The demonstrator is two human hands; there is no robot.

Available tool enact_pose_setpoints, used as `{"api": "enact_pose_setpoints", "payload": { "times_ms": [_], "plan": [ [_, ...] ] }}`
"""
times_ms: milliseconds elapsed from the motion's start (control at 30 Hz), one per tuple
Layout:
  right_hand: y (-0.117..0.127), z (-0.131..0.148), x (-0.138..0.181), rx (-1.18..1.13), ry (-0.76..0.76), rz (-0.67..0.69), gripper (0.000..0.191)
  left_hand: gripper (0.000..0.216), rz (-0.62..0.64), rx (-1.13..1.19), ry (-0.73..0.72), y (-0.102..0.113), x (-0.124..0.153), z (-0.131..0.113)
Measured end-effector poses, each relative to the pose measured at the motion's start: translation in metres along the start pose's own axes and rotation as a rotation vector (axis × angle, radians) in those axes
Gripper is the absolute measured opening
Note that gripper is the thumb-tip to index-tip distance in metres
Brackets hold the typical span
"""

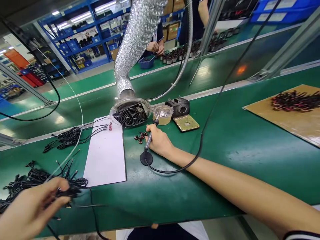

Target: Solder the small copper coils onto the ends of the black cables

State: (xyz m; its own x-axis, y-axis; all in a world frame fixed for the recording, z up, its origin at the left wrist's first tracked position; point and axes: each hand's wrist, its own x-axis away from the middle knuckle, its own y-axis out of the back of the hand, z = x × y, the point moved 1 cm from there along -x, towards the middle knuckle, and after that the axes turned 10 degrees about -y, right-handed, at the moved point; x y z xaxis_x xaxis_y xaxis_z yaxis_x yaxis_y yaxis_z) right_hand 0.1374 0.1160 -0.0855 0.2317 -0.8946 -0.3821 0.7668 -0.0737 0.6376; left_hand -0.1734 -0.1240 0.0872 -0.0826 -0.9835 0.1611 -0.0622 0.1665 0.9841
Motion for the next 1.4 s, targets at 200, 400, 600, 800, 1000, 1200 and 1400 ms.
{"api": "enact_pose_setpoints", "payload": {
  "times_ms": [200, 400, 600, 800, 1000, 1200, 1400],
  "plan": [
    [-0.002, -0.001, -0.006, 0.008, 0.000, -0.008, 0.023, 0.021, 0.249, -0.082, -0.129, -0.035, -0.045, -0.056],
    [0.025, 0.016, 0.031, -0.111, 0.102, -0.013, 0.021, 0.025, 0.168, 0.197, -0.184, -0.040, -0.084, -0.099],
    [0.037, 0.034, 0.072, -0.207, 0.239, 0.111, 0.018, 0.021, 0.161, 0.367, -0.231, -0.056, -0.141, -0.141],
    [0.036, 0.030, 0.072, -0.275, 0.150, 0.175, 0.018, 0.018, 0.208, 0.488, -0.200, -0.070, -0.153, -0.144],
    [0.036, 0.030, 0.073, -0.338, 0.070, 0.231, 0.014, 0.018, 0.240, 0.524, -0.164, -0.065, -0.153, -0.144],
    [0.044, 0.033, 0.067, -0.406, 0.046, 0.255, 0.021, 0.024, 0.230, 0.669, -0.066, -0.068, -0.155, -0.143],
    [0.050, 0.042, 0.058, -0.378, 0.146, 0.070, 0.024, 0.024, 0.191, 0.804, -0.048, -0.074, -0.159, -0.142]
  ]
}}
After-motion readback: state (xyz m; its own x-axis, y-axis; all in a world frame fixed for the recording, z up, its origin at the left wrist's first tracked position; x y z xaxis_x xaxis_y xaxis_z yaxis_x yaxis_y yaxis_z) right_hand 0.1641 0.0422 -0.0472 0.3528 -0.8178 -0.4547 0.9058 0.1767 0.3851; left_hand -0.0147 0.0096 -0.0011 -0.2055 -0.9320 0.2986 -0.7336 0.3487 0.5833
